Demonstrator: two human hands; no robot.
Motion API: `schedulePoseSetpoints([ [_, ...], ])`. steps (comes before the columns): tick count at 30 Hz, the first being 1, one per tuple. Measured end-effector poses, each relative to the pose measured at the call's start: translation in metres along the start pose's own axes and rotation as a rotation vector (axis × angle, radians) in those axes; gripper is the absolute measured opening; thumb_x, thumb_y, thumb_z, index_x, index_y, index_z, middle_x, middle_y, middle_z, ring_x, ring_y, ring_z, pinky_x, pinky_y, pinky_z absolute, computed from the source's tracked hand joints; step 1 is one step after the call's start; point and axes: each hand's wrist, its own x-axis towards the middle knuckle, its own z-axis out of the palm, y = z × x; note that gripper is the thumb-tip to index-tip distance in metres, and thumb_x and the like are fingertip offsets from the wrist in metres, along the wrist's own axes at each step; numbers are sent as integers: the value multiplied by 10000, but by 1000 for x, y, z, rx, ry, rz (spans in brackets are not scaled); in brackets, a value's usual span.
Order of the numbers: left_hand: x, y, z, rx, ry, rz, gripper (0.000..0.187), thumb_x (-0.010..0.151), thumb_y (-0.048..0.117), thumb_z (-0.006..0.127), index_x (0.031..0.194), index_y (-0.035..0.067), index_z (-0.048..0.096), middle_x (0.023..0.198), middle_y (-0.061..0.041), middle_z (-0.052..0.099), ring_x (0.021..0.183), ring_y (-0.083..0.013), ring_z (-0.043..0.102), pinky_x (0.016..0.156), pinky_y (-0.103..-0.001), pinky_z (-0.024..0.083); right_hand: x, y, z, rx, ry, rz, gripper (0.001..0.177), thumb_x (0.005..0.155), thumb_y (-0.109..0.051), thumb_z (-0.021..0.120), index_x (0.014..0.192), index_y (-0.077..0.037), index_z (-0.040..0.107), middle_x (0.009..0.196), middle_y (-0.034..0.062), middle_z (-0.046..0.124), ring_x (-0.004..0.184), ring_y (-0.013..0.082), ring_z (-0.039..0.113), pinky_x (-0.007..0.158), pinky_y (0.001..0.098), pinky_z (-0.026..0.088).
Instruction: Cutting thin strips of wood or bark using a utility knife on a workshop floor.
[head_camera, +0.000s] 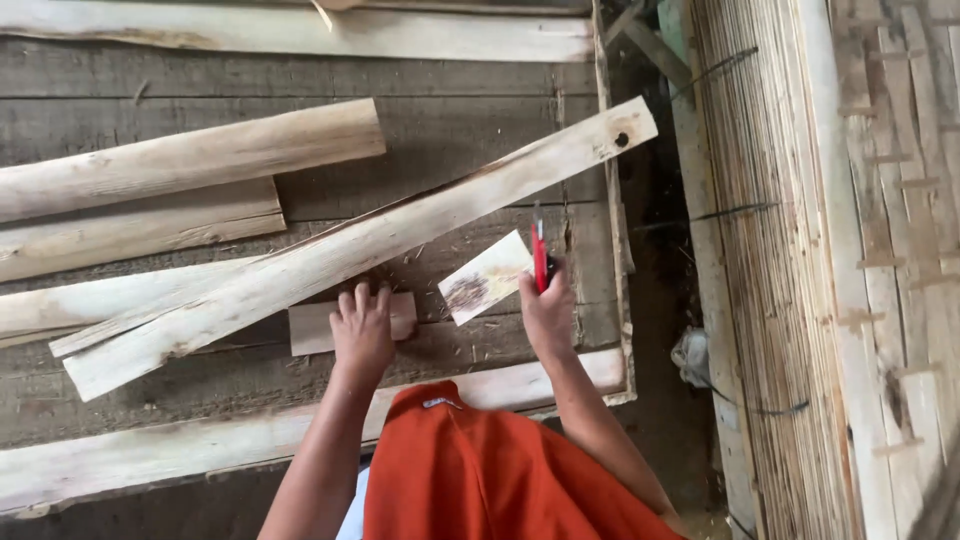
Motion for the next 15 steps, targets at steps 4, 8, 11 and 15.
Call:
schedulePoseSetpoints([
  [4, -5, 5, -10, 49, 32, -64, 744, 689, 353, 882, 1323, 280, 500, 1260, -41, 529, 1197, -305, 513, 891, -429, 473, 10, 24, 4, 71, -84, -194, 324, 897, -209, 675, 1166, -35, 628, 943, 282, 730, 924, 502, 702, 761, 587, 550],
  [8, 11, -3, 28, -188, 20, -47, 503, 812, 546, 730, 1095, 157, 585, 1044, -107, 633, 1070, -366, 629, 892, -501, 473, 21, 50, -3, 52, -96, -479, 219, 875, -204, 741, 1025, -53, 691, 809, 213, 685, 784, 447, 701, 630, 497, 559],
  [11, -7, 54, -36, -448, -143, -39, 461, 795, 366, 783, 1146, 148, 580, 1052, -180, 697, 1063, -426, 683, 873, -533, 506, 29, 55, -26, 6, -65, -570, 153, 856, -215, 752, 952, -117, 685, 782, 106, 646, 736, 361, 703, 618, 416, 569],
  [15, -24, 137, -109, -968, -203, -10, 607, 695, 404, 845, 1196, 171, 595, 1042, -307, 707, 1095, -517, 657, 900, -564, 487, 43, 52, -58, -74, 91, -613, 158, 826, -186, 749, 946, -121, 671, 765, 93, 624, 684, 363, 703, 580, 435, 561],
])
